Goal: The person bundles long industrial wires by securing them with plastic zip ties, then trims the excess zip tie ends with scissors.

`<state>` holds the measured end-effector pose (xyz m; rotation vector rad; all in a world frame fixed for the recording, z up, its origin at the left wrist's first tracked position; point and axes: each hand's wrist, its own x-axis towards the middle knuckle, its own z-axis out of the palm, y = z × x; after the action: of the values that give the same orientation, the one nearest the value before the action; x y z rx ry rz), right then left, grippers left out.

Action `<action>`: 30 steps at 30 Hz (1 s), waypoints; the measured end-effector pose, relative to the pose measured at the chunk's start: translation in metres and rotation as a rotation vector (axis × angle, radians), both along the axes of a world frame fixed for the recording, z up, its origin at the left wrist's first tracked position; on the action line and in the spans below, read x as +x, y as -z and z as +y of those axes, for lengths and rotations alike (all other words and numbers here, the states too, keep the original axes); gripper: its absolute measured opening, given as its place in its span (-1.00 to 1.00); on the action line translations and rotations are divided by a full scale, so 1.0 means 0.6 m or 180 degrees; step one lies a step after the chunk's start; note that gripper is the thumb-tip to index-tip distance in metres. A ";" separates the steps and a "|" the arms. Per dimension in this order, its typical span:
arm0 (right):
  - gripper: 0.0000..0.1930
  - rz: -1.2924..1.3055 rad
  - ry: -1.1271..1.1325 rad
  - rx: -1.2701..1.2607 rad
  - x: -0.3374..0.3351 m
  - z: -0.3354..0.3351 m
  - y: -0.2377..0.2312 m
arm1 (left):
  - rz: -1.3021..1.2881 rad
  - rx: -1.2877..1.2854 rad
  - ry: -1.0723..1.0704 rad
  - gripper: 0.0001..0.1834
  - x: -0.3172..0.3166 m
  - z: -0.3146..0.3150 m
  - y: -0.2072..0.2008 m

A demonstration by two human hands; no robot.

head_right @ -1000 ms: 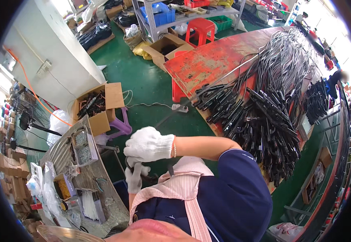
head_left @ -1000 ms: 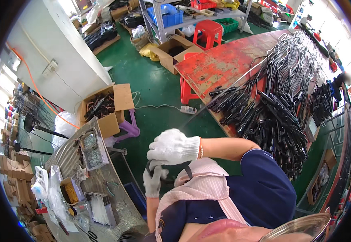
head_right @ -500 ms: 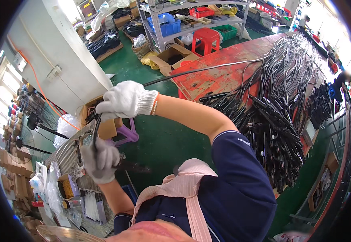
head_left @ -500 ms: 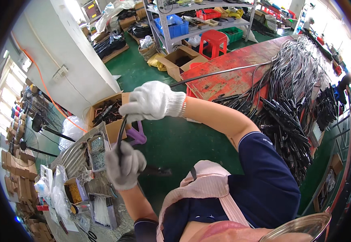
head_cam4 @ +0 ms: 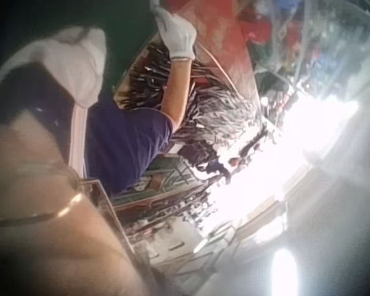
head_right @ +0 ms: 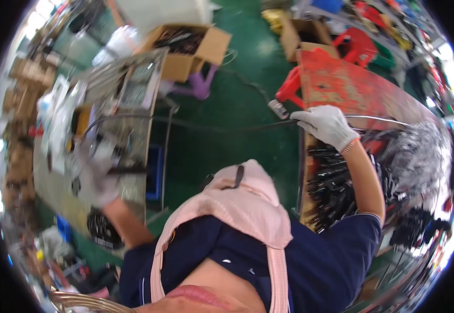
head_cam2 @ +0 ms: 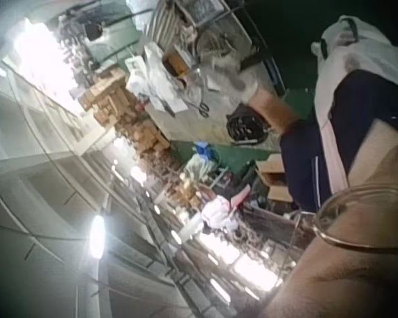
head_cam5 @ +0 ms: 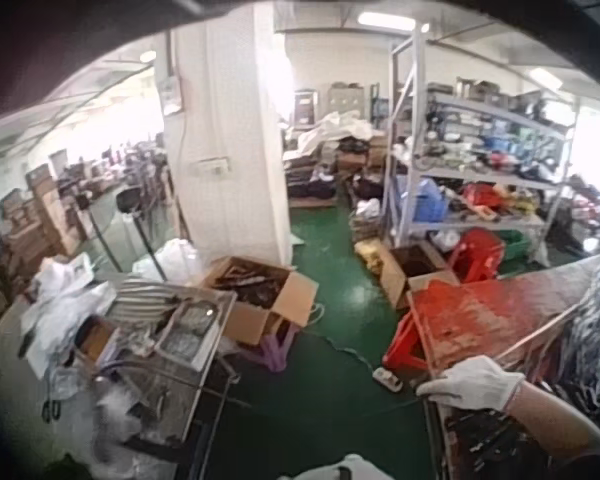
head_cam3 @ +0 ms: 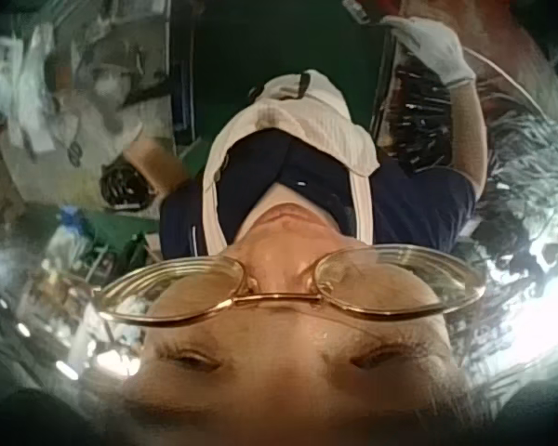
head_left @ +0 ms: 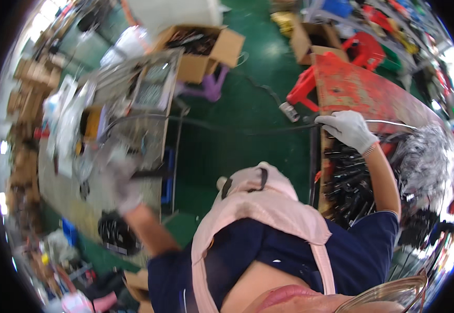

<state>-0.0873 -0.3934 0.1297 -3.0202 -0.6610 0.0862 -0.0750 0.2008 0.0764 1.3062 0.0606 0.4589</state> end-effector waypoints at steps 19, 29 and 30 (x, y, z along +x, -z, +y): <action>-0.74 -0.1137 -0.0970 0.1749 0.152 0.264 -0.181 | 0.0909 -0.1360 0.2487 -0.62 0.049 -0.333 -0.123; -0.75 -0.1769 -0.1309 0.0783 0.137 0.276 -0.156 | 0.1128 -0.0787 0.2539 -0.64 0.047 -0.344 -0.136; -0.75 -0.1775 -0.1308 0.0784 0.138 0.276 -0.154 | 0.1152 -0.0510 0.2480 -0.64 0.049 -0.346 -0.137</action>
<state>-0.0044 -0.2275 0.2221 -2.6158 -1.2155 -0.7820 -0.0457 -0.0065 0.1585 1.1365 -0.1076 -0.4395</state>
